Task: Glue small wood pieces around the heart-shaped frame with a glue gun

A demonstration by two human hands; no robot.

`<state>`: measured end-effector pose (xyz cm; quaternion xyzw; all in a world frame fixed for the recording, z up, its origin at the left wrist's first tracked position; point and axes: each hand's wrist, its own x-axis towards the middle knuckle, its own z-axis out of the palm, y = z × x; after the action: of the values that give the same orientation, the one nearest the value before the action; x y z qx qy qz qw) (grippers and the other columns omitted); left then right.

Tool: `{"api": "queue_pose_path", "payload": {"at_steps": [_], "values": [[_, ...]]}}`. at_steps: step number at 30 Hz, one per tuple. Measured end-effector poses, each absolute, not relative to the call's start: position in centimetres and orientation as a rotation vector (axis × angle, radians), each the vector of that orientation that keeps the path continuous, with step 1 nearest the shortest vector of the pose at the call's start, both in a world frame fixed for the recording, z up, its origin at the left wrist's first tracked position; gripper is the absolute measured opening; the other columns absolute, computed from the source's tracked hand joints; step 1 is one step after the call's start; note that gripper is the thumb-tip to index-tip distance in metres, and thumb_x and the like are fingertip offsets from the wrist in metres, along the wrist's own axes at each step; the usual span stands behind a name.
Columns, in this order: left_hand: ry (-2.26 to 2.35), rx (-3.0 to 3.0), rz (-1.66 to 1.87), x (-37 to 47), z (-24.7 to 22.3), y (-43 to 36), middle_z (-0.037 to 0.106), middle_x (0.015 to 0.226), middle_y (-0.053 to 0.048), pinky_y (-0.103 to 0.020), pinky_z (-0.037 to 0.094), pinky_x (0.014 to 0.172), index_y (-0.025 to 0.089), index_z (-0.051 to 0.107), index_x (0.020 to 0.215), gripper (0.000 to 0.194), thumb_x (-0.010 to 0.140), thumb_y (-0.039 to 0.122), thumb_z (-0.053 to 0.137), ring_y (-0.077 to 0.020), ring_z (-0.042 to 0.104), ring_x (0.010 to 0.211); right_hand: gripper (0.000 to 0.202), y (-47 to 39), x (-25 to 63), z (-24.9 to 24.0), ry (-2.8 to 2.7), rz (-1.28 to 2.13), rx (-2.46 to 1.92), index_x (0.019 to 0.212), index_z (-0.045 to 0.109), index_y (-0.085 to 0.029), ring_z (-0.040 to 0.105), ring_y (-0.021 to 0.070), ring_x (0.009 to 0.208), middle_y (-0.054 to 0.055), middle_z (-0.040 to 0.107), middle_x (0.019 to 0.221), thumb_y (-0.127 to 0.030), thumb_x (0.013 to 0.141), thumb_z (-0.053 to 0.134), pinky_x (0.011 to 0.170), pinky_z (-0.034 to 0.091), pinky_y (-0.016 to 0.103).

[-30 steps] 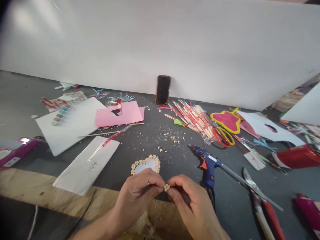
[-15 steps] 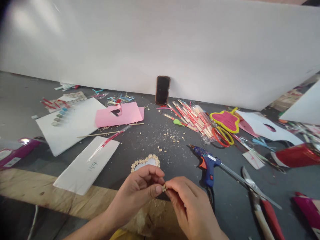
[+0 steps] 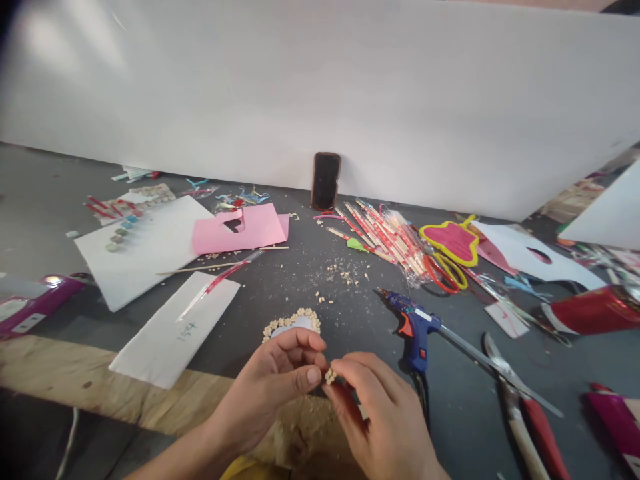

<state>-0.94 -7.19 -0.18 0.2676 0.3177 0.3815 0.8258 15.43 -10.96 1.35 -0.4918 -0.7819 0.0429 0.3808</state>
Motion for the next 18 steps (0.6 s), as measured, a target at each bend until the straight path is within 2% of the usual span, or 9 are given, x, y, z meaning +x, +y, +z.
{"api": "queue_pose_path", "payload": {"at_steps": [18], "values": [[0.707, 0.619, 0.786, -0.92, -0.25, -7.29, 0.064, 0.069, 0.0, -0.02, 0.043, 0.063, 0.014, 0.062, 0.091, 0.04, 0.06, 0.023, 0.087, -0.0084, 0.057, 0.064, 0.013, -11.23, 15.67, 1.3, -2.053, 0.062, -1.253, 0.098, 0.061, -0.022, 0.07, 0.0115, 0.07, 0.002, 0.072, 0.082, -0.019, 0.088, 0.054, 0.066, 0.056, 0.017]]}}
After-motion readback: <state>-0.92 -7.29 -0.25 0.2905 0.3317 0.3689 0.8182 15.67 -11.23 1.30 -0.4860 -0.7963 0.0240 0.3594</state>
